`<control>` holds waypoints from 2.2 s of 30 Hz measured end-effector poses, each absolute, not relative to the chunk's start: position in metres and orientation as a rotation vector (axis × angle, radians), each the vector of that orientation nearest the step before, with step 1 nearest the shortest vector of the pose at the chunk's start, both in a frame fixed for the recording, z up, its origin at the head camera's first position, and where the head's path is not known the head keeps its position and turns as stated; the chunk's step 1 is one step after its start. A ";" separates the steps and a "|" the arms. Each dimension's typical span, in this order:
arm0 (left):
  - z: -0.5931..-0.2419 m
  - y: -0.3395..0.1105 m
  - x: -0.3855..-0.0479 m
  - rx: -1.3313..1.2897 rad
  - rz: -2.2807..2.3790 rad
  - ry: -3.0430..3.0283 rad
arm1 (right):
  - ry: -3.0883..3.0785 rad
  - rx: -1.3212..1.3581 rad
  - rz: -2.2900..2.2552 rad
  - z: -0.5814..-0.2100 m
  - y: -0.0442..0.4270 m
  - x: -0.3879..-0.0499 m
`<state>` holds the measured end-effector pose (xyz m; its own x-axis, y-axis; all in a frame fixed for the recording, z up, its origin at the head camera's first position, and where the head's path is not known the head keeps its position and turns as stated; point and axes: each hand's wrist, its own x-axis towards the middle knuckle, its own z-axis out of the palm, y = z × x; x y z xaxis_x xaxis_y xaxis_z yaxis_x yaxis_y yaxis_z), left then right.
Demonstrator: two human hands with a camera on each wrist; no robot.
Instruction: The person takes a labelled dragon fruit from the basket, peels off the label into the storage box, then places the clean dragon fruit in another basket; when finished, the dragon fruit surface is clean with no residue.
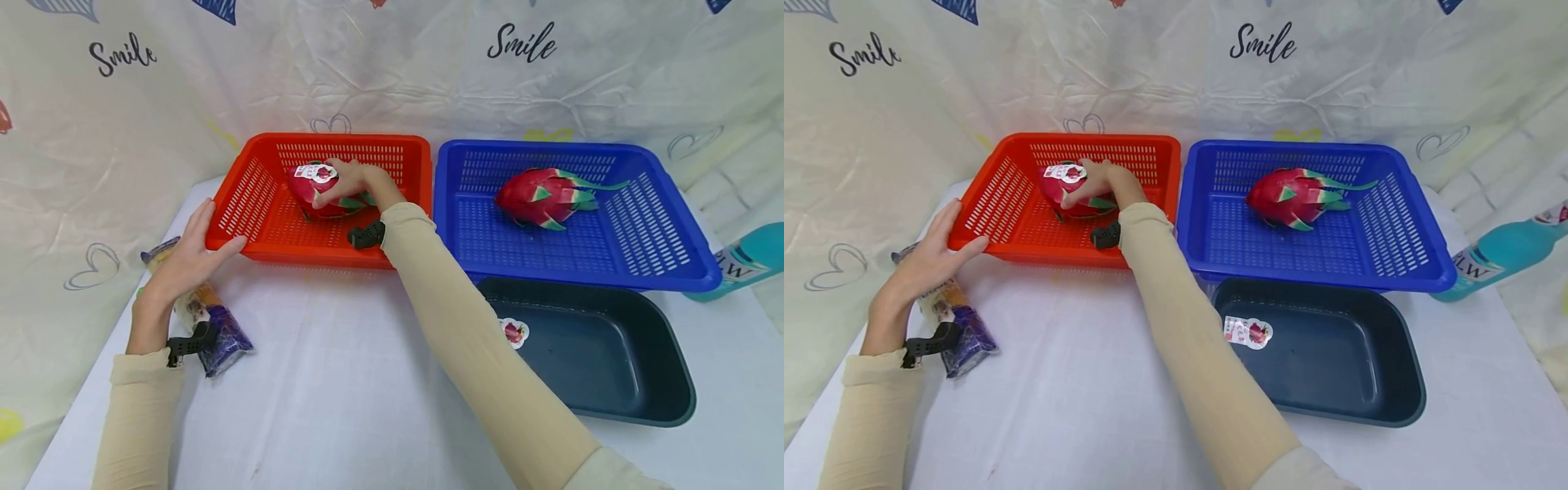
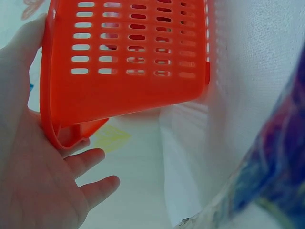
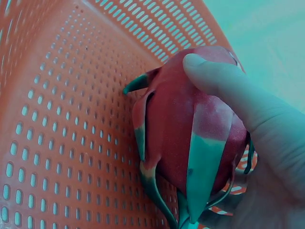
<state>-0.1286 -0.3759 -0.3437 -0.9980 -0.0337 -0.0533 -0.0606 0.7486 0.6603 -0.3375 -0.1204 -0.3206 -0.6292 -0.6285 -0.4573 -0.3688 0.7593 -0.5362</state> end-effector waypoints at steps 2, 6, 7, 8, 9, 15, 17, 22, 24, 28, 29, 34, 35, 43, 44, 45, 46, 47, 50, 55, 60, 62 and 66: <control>-0.344 -0.376 -0.129 -0.071 1.105 2.907 | 2.301 -0.746 -0.515 -0.321 -0.120 -0.339; -0.344 -0.375 -0.130 -0.066 1.106 2.912 | 2.249 -0.732 -0.576 -0.319 -0.119 -0.339; -0.344 -0.375 -0.130 -0.067 1.103 2.911 | 2.235 -0.726 -0.596 -0.319 -0.119 -0.339; -0.344 -0.375 -0.130 -0.068 1.102 2.908 | 2.224 -0.723 -0.619 -0.319 -0.119 -0.339; -0.344 -0.375 -0.130 -0.071 1.100 2.907 | 2.216 -0.721 -0.642 -0.319 -0.119 -0.338; -0.343 -0.374 -0.131 -0.070 1.099 2.906 | 2.293 -0.782 -0.704 -0.318 -0.121 -0.336; -0.343 -0.375 -0.131 -0.066 1.097 2.905 | 2.342 -0.805 -0.707 -0.316 -0.123 -0.334; -0.344 -0.377 -0.130 -0.075 1.085 2.897 | 2.412 -0.866 -0.714 -0.308 -0.132 -0.329; -0.345 -0.377 -0.130 -0.082 1.082 2.898 | 2.410 -0.904 -0.738 -0.300 -0.134 -0.325; -0.344 -0.378 -0.130 -0.081 1.092 2.897 | 2.456 -1.046 -0.752 -0.277 -0.137 -0.312; -0.344 -0.378 -0.130 -0.084 1.092 2.899 | 2.479 -1.083 -0.755 -0.271 -0.137 -0.307; -0.345 -0.376 -0.129 -0.089 1.104 2.896 | 2.601 -1.171 -0.789 -0.251 -0.131 -0.285; -0.345 -0.376 -0.129 -0.090 1.102 2.898 | 2.608 -1.174 -0.823 -0.248 -0.128 -0.279; -0.344 -0.375 -0.128 -0.097 1.080 2.910 | 2.611 -1.293 -1.048 -0.235 -0.084 -0.221; -0.344 -0.375 -0.128 -0.094 1.080 2.913 | 2.609 -1.294 -1.057 -0.233 -0.077 -0.213; -0.345 -0.375 -0.128 -0.089 1.081 2.916 | 2.598 -1.300 -1.079 -0.232 -0.070 -0.206; -0.345 -0.375 -0.128 -0.084 1.082 2.920 | 2.579 -1.296 -1.111 -0.231 -0.062 -0.199; -0.345 -0.375 -0.129 -0.080 1.081 2.925 | 2.550 -1.288 -1.154 -0.231 -0.055 -0.192; -0.346 -0.375 -0.129 -0.071 1.084 2.936 | 2.462 -1.247 -1.267 -0.232 -0.037 -0.172; -0.346 -0.374 -0.129 -0.048 1.093 2.945 | 2.363 -1.212 -1.366 -0.244 -0.011 -0.143; -0.345 -0.373 -0.129 -0.031 1.099 2.947 | 2.237 -1.166 -1.409 -0.257 0.008 -0.117; -0.345 -0.374 -0.129 -0.039 1.103 2.940 | 2.203 -1.144 -1.421 -0.261 0.013 -0.108; -0.345 -0.376 -0.128 -0.060 1.096 2.922 | 2.196 -1.109 -1.393 -0.270 0.019 -0.093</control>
